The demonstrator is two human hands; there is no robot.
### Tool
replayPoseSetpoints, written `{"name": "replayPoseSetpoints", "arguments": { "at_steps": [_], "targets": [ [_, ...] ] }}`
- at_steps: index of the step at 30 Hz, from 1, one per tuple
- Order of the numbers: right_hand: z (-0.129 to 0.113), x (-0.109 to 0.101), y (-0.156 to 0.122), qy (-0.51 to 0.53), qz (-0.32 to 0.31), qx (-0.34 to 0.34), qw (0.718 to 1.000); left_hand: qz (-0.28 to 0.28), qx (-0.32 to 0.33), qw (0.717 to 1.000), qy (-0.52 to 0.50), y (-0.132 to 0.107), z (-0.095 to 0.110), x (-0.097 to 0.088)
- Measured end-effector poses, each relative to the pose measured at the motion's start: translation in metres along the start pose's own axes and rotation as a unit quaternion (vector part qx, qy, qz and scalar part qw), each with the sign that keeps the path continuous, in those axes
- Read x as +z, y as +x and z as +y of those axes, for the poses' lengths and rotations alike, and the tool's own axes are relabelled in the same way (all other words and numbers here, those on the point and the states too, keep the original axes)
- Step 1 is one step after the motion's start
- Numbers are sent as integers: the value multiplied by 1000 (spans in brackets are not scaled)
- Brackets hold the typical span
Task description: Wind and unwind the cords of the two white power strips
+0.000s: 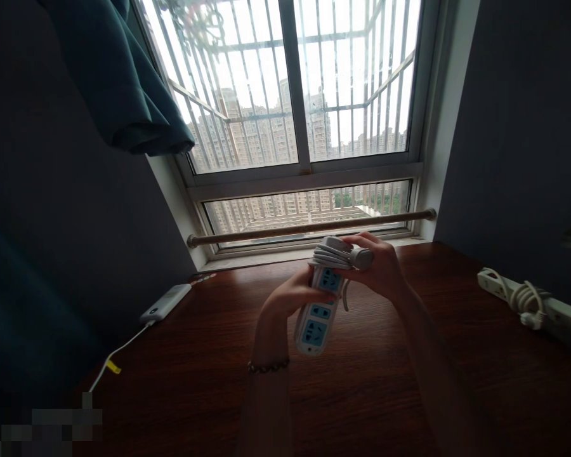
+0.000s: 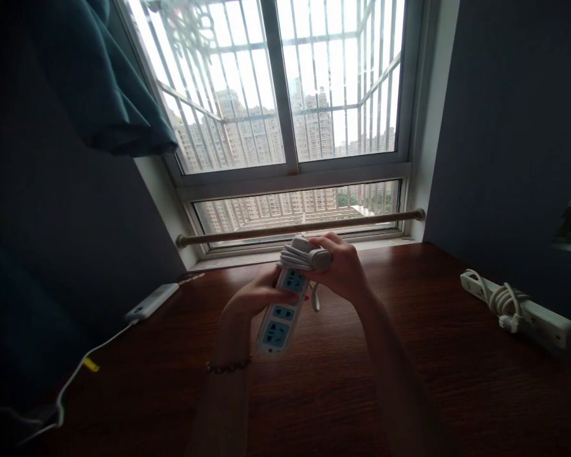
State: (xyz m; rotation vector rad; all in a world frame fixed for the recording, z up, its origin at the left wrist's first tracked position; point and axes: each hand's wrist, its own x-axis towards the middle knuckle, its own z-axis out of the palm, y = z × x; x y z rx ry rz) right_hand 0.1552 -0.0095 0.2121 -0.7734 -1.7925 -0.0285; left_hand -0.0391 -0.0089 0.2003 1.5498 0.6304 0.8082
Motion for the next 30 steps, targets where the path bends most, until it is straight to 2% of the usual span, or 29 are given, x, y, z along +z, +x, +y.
{"name": "replayPoseSetpoints", "arguments": {
  "at_steps": [8,12,15,20,23,28,30],
  "targets": [
    [-1,-6,-1,11,-16,17,1000,-69,-9,997,16,-4,-3,-7],
    [1,-7,-1,5,-22,21,1000,-89,-34,995,6,-5,-2,-8],
    [4,-5,-1,18,-42,20,999,-60,-67,996,-11,-1,0,-4],
    [3,0,-2,-20,-47,15,999,69,-43,995,-52,11,-2,5],
    [-1,2,-2,-41,-48,16,998,54,-33,997,-42,13,-4,5],
    [1,1,-2,-8,-52,14,999,28,-35,999,5,6,-1,1],
    [5,0,-2,7,-60,37,998,21,-30,999,17,3,1,2]
  ]
}}
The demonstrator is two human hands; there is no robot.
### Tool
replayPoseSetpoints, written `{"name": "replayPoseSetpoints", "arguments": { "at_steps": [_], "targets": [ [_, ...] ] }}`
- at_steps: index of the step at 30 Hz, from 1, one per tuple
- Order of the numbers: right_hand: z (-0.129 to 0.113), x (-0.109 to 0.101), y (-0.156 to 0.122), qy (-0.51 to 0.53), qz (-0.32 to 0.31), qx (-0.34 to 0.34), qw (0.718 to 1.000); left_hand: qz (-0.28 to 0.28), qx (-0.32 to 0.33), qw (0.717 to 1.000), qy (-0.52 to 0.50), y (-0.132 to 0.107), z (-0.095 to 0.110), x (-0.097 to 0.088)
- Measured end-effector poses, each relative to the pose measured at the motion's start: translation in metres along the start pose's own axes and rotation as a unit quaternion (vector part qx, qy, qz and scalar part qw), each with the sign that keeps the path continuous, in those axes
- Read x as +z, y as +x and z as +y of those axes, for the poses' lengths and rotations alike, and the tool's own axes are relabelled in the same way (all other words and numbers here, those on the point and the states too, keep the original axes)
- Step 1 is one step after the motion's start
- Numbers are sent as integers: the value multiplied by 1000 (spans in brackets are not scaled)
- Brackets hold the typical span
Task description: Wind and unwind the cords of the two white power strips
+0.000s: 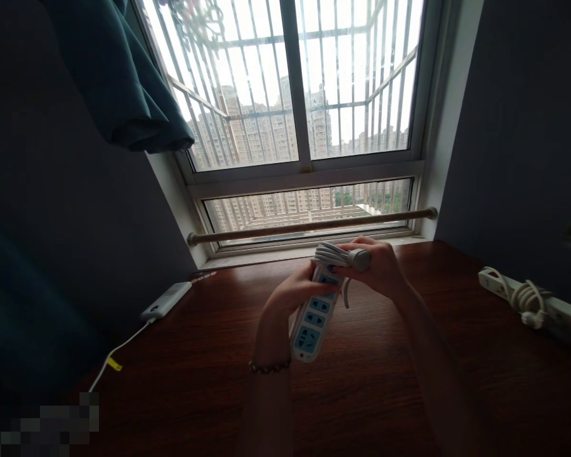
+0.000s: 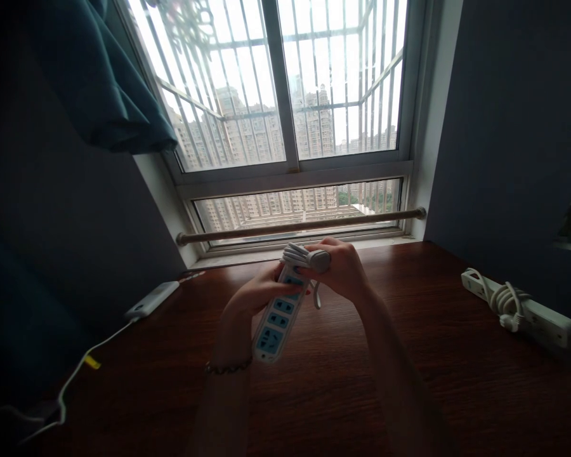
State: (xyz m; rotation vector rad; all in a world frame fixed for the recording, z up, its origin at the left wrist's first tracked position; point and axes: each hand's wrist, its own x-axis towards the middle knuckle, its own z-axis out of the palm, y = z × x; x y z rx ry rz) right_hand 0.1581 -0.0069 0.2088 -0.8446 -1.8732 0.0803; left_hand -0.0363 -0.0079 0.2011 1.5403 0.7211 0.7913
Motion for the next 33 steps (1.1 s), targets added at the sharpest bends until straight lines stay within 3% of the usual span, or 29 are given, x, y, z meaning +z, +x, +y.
{"name": "replayPoseSetpoints", "arguments": {
  "at_steps": [8,11,15,20,23,27,30,33],
  "targets": [
    [14,-12,-1,65,97,163,980,-95,18,995,6,1,-3,0],
    [8,-12,1,99,126,189,969,-110,10,994,4,5,-9,-7],
    [-3,-7,1,148,108,183,966,-139,17,990,2,7,-15,-16],
    [-13,-4,0,158,108,174,966,-115,13,990,85,1,-12,-18],
    [-18,-4,-1,172,92,155,969,-71,73,987,120,-4,0,-13],
    [-28,-4,-1,199,54,141,968,37,210,976,30,-4,14,0],
    [-36,-4,-1,208,8,129,970,107,231,967,6,0,14,6],
    [-40,-4,-3,210,-26,120,970,115,246,962,-10,1,9,7]
  ]
}}
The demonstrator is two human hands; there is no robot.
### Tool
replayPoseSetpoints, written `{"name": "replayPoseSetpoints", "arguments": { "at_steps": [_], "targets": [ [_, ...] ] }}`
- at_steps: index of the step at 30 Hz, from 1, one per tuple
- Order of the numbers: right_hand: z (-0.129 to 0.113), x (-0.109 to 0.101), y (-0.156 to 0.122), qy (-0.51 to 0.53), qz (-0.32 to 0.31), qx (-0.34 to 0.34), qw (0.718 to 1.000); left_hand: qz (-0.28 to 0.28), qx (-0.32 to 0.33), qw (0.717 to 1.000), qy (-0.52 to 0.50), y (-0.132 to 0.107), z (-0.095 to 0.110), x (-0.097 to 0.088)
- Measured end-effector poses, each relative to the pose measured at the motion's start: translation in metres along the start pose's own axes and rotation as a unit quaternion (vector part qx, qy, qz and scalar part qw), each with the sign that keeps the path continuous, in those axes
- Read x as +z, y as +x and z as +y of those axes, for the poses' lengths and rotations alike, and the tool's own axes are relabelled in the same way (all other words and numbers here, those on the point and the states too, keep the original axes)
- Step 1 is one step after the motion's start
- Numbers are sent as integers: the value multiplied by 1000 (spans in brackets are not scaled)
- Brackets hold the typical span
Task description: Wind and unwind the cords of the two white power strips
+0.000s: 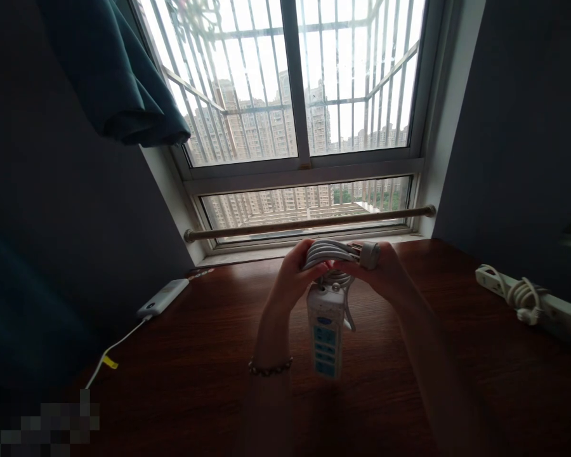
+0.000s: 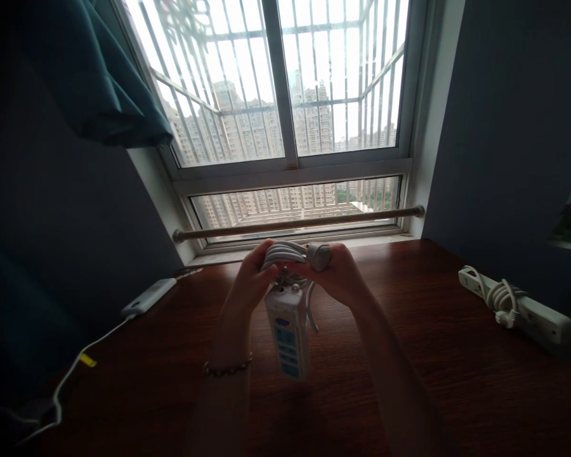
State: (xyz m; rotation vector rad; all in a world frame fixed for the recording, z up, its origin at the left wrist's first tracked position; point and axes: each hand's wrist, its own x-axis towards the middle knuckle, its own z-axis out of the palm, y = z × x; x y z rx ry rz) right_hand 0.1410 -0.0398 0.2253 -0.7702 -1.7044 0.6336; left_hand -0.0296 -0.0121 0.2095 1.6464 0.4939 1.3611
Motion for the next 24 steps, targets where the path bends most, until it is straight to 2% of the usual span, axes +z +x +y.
{"name": "replayPoseSetpoints", "arguments": {
  "at_steps": [4,9,12,14,16,18,19,21,24],
  "targets": [
    [2,-1,0,5,-14,-12,1000,-9,1,997,-75,-4,1,2],
    [13,-13,5,16,14,-96,995,81,-8,987,-139,-3,11,9],
    [22,-25,7,-47,98,-119,987,155,30,970,-183,1,12,6],
    [28,-31,8,-53,185,-74,978,187,63,959,-206,3,10,0],
    [34,-34,9,24,242,-1,970,200,81,950,-225,4,9,-4],
    [36,-36,10,132,260,51,955,212,83,947,-225,5,8,-6],
    [36,-37,11,177,264,56,946,221,80,948,-216,5,8,-6],
    [33,-37,12,244,265,24,933,241,65,951,-185,4,10,-2],
    [24,-35,13,288,259,-69,920,261,40,954,-139,3,12,5]
  ]
}}
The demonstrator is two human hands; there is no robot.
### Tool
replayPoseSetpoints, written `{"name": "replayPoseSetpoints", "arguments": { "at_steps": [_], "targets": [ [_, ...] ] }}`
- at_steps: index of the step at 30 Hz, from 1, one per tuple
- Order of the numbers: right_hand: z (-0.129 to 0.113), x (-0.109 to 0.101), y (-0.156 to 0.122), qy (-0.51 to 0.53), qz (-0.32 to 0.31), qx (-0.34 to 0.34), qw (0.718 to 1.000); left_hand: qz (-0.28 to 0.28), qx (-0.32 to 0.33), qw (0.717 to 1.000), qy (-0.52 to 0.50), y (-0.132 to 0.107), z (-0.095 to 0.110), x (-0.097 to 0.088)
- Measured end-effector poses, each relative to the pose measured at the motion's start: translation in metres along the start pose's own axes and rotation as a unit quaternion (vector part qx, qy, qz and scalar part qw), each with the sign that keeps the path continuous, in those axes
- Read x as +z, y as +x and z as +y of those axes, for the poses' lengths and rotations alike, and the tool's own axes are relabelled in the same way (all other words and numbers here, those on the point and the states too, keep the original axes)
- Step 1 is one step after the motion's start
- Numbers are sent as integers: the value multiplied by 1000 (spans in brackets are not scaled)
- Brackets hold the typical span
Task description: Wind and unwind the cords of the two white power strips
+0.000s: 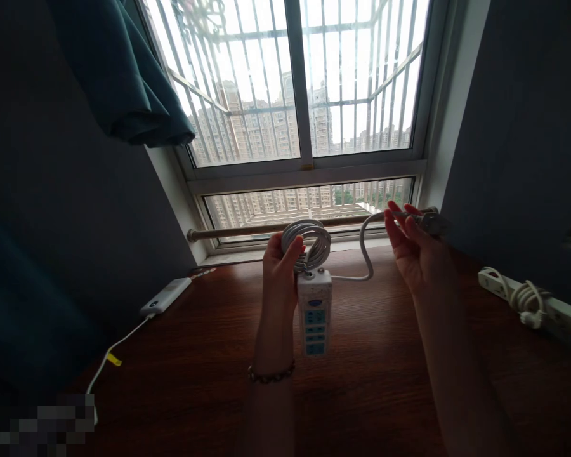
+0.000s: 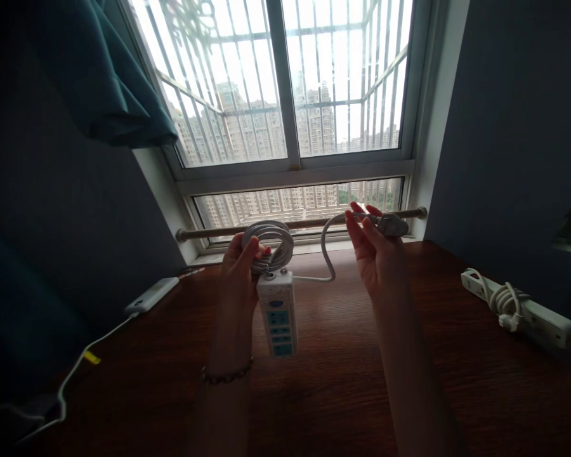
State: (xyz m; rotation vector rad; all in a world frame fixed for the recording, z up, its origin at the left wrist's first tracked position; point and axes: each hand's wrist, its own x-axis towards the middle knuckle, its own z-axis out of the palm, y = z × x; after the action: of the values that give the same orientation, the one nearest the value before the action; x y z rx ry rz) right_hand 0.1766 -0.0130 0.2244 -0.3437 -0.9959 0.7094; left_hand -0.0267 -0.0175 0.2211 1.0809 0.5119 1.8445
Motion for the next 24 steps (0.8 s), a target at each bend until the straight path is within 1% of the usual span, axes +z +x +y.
{"name": "replayPoseSetpoints", "arguments": {
  "at_steps": [3,5,7,9,10,12,13,14,16,17,19,21,23,24],
  "targets": [
    [-5,7,-3,-6,4,-72,997,8,0,1000,22,-3,-1,3],
    [-8,10,-6,-29,13,-94,995,9,-2,1000,24,-3,-2,4],
    [-12,12,-9,-45,3,-80,996,8,-5,1000,21,-3,-3,5],
    [-16,13,-13,-41,-31,-49,997,2,-6,1000,18,-4,-3,7],
    [-19,14,-14,-37,-57,-31,997,-2,-6,1000,17,-5,-3,8],
    [-23,17,-19,-52,-134,14,989,-8,0,1000,23,-7,-4,11],
    [-25,19,-22,-80,-184,39,979,-10,2,1000,27,-8,-4,13],
    [-27,21,-25,-123,-236,62,962,-13,5,999,30,-9,-4,14],
    [-28,27,-31,-238,-322,78,913,-12,12,999,34,-10,-4,16],
    [-27,31,-34,-299,-344,68,888,-10,16,999,34,-10,-4,16],
    [-24,37,-39,-408,-351,29,843,-6,23,999,33,-10,-4,15],
    [-20,41,-41,-486,-324,-9,812,-7,25,999,28,-9,-3,14],
    [-16,42,-40,-531,-291,-33,795,-15,25,999,24,-9,-2,13],
    [-15,41,-39,-543,-275,-41,792,-22,24,999,25,-9,-2,12]
  ]
}}
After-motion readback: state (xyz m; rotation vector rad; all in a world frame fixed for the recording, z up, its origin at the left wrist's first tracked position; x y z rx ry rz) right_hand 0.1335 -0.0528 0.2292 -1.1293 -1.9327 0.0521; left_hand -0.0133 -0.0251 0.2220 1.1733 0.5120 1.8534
